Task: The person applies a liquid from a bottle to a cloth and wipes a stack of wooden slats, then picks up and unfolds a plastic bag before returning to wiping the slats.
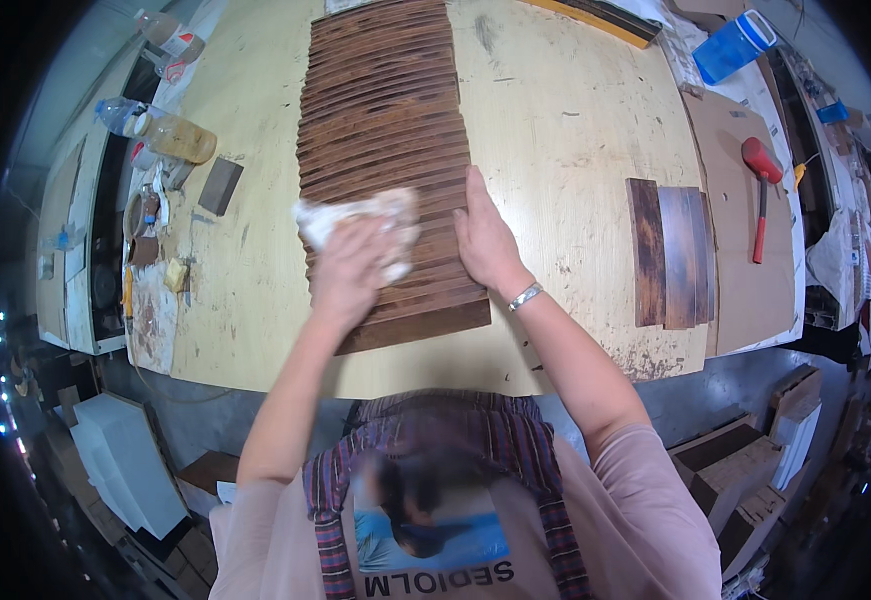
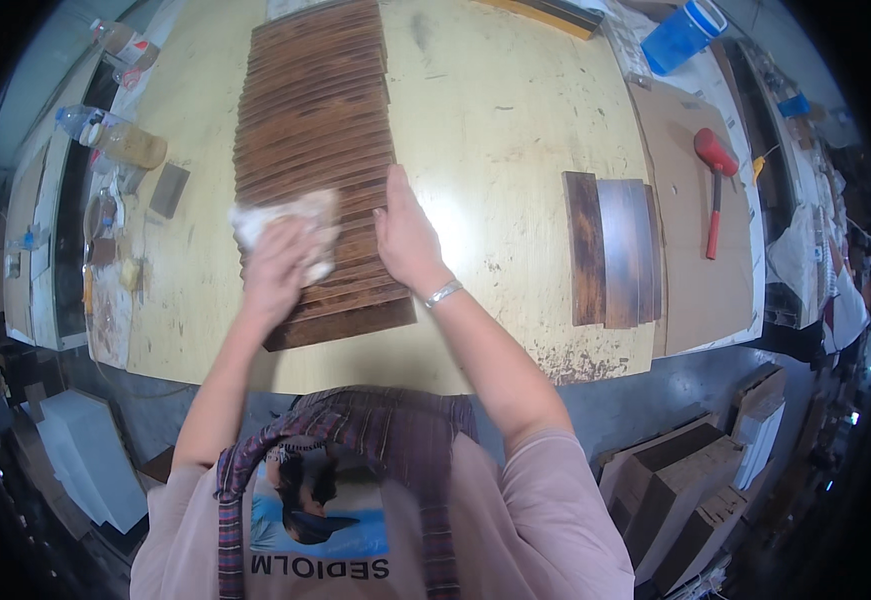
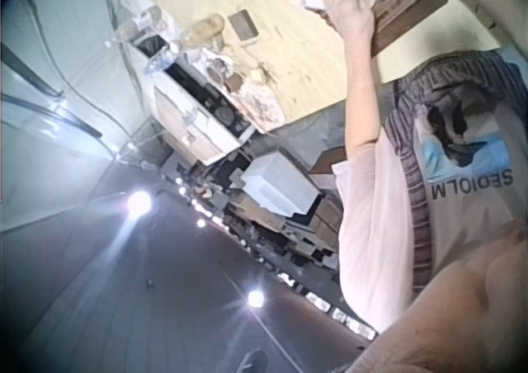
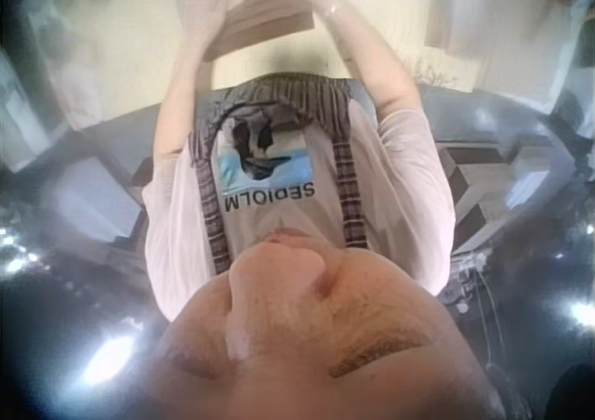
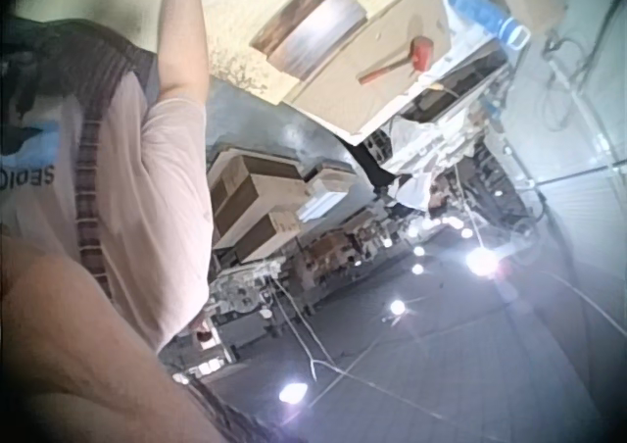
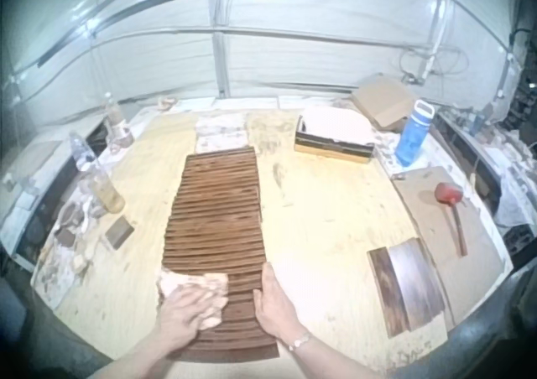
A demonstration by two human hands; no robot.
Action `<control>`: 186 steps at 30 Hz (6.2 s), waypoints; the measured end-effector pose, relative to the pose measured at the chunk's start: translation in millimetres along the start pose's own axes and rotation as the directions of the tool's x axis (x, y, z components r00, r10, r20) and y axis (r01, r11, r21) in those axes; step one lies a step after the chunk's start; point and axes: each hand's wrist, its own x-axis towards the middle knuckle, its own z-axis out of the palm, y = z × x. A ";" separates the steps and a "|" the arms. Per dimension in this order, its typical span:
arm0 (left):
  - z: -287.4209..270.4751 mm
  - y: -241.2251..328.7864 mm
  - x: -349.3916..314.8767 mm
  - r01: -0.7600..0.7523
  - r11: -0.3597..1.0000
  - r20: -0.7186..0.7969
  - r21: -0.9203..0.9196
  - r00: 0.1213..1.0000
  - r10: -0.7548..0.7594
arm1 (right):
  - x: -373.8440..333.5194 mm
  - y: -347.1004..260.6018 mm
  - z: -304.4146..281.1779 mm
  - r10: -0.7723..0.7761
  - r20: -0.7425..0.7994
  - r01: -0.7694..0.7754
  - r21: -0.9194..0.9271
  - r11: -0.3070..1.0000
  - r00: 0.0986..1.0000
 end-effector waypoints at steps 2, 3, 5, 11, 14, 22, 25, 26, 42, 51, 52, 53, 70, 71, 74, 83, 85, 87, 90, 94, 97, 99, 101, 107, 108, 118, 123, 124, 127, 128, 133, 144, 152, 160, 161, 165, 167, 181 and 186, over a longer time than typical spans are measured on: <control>-10.6 -10.2 -14.0 0.104 0.994 -0.017 0.026 0.994 -0.104 | -3.8 -6.4 1.0 0.013 0.014 -0.012 -0.062 0.998 1.000; -15.4 -6.9 -11.9 0.125 0.991 -0.012 0.047 0.992 -0.125 | -4.4 -7.2 0.1 0.033 0.021 -0.032 -0.047 0.998 0.999; -12.0 6.6 7.1 0.018 0.986 -0.062 0.165 0.998 -0.007 | -3.9 -12.2 -1.5 0.060 0.040 -0.059 -0.016 0.998 0.997; -0.8 27.0 50.6 -0.090 0.996 0.061 -0.006 0.994 0.091 | -0.5 -11.7 -5.7 0.120 0.073 -0.117 -0.050 0.992 0.990; -11.6 -1.0 30.8 -0.006 0.991 0.031 0.130 1.000 0.002 | 0.1 -14.0 -5.3 0.155 0.026 -0.151 -0.103 0.983 0.988; 32.9 31.6 80.1 -0.184 0.982 0.030 0.028 0.983 0.183 | -0.1 -8.9 -0.3 0.127 -0.036 -0.130 -0.105 0.986 0.991; -4.5 0.9 55.6 -0.121 0.976 0.086 0.180 0.991 0.107 | -2.3 -6.8 -2.4 0.112 -0.070 -0.118 -0.102 0.988 0.991; -7.0 -2.4 48.9 -0.106 0.975 0.061 0.195 0.994 0.096 | -2.1 -6.6 -2.2 0.111 -0.078 -0.118 -0.090 0.989 0.991; 15.2 14.4 69.6 -0.265 0.927 -0.001 0.266 0.961 0.276 | -2.0 -11.8 2.6 0.144 -0.063 -0.149 -0.069 0.986 0.988; -30.5 -28.9 33.8 -0.228 0.926 0.009 0.301 0.972 0.237 | -2.9 -12.1 -1.2 0.168 -0.056 -0.172 -0.079 0.982 0.984; -24.0 -28.3 35.2 -0.239 0.919 -0.009 0.315 0.967 0.254 | -3.3 -8.7 0.5 0.153 -0.083 -0.159 -0.072 0.985 0.985; -21.7 -21.4 35.3 -0.230 0.912 -0.028 0.338 0.967 0.254 | -3.5 -8.7 3.4 0.128 -0.093 -0.134 -0.060 0.989 0.987; -65.4 -56.8 30.9 0.089 0.992 -0.117 0.087 0.990 -0.079 | 41.3 17.4 10.1 0.105 -0.154 -0.079 0.166 0.983 0.982; -51.5 -37.1 56.0 -0.054 0.996 -0.078 0.074 0.995 0.060 | 56.7 15.7 11.4 0.103 -0.156 -0.076 0.169 0.983 0.982; 7.9 3.4 93.5 -0.249 0.968 0.037 0.022 0.968 0.248 | 70.8 9.5 11.4 0.204 -0.056 -0.186 0.236 0.954 0.977; -20.0 -56.2 32.6 0.073 0.994 0.086 0.078 0.993 -0.079 | 69.9 -0.6 10.3 0.217 -0.088 -0.207 0.113 0.972 0.972; 10.8 -22.6 71.2 -0.118 0.993 0.084 0.009 0.990 0.117 | 70.5 7.9 17.0 0.205 -0.137 -0.195 0.084 0.977 0.969; 42.6 -0.2 104.3 -0.234 0.967 0.002 -0.106 0.972 0.235 | 71.3 12.2 17.9 0.202 -0.139 -0.188 0.112 0.976 0.969; 32.1 -13.4 93.5 -0.203 0.977 0.051 -0.063 0.977 0.206 | 74.4 14.9 6.7 0.234 -0.127 -0.221 0.106 0.969 0.964; -33.5 -84.7 20.8 0.118 0.992 -0.026 -0.053 0.992 -0.120 | 72.7 14.5 8.9 0.197 -0.170 -0.190 0.061 0.980 0.966; -72.8 -125.2 -21.2 0.454 0.883 -0.074 -0.121 0.883 -0.464 | 70.1 4.0 9.7 0.222 -0.137 -0.207 0.117 0.971 0.965; -71.8 -96.0 -1.9 0.428 0.884 -0.137 -0.186 0.880 -0.455 | 69.1 6.7 9.0 0.260 -0.121 -0.241 0.149 0.959 0.958; -44.7 -54.5 39.3 0.158 0.974 -0.193 -0.162 0.963 -0.188 | 70.9 6.9 9.8 0.254 -0.102 -0.237 0.153 0.959 0.962; -30.1 -84.0 10.9 -0.027 1.000 -0.103 -0.008 0.994 0.026 | 75.2 27.0 14.1 0.221 -0.135 -0.201 0.144 0.969 0.966; -38.7 -116.2 -23.3 0.197 0.962 -0.123 -0.190 0.967 -0.223 | 74.2 21.1 14.1 0.223 -0.117 -0.203 0.164 0.965 0.968; -20.6 -67.5 42.1 -0.010 1.000 -0.132 0.014 0.991 0.012 | 72.0 13.5 8.8 0.253 -0.100 -0.236 0.155 0.959 0.962; -64.1 -113.5 -7.3 0.507 0.861 -0.208 -0.039 0.839 -0.503 | 72.1 26.1 15.7 0.152 -0.168 -0.131 0.128 0.983 0.974; -59.8 -111.0 3.4 0.407 0.913 -0.232 -0.037 0.885 -0.404 | 73.6 31.6 17.5 0.108 -0.206 -0.084 0.119 0.989 0.973; -23.0 -38.6 26.8 -0.078 0.996 -0.184 -0.040 0.981 0.069 | 71.2 20.9 18.4 0.205 -0.119 -0.182 0.184 0.966 0.971; -22.2 -29.2 26.0 -0.173 0.984 -0.041 -0.051 0.984 0.171 | 72.7 14.6 13.6 0.254 -0.082 -0.232 0.211 0.949 0.964; -55.3 -104.1 -46.9 0.098 0.994 -0.063 -0.041 0.993 -0.101 | 67.8 16.5 10.1 0.254 -0.062 -0.221 0.324 0.920 0.965; -59.8 -13.7 -1.3 0.461 0.329 0.305 -0.824 0.850 -0.429 | -84.9 -24.3 -18.8 -0.005 0.093 0.017 -0.129 0.991 0.996; -13.5 -42.4 -28.5 -0.061 0.995 0.068 -0.084 0.995 0.067 | -90.2 -4.8 15.7 -0.234 -0.151 0.185 -0.283 0.941 0.961; -8.8 11.9 -29.3 0.002 0.993 -0.081 -0.119 0.997 -0.012 | -90.5 -1.1 21.9 -0.227 -0.176 0.191 -0.199 0.961 0.958; 11.9 25.7 -23.5 -0.149 0.981 0.028 -0.127 0.988 0.154 | -88.3 0.6 20.7 -0.219 -0.172 0.187 -0.187 0.964 0.960; -25.8 -21.3 -77.6 -0.038 0.984 0.044 -0.172 0.998 0.046 | -89.4 -0.9 17.9 -0.249 -0.194 0.202 -0.234 0.951 0.949; -58.9 -54.0 -109.5 0.197 0.980 -0.055 -0.025 0.979 -0.199 | -89.5 -1.0 20.3 -0.247 -0.198 0.204 -0.216 0.955 0.949; -61.5 -46.0 -149.2 0.212 0.976 -0.231 -0.046 0.948 -0.217 | -89.3 0.4 23.7 -0.243 -0.215 0.201 -0.197 0.959 0.946; 0.4 65.8 -78.4 -0.230 0.966 -0.085 -0.120 0.971 0.221 | -89.5 -3.7 23.4 -0.194 -0.134 0.166 -0.198 0.966 0.972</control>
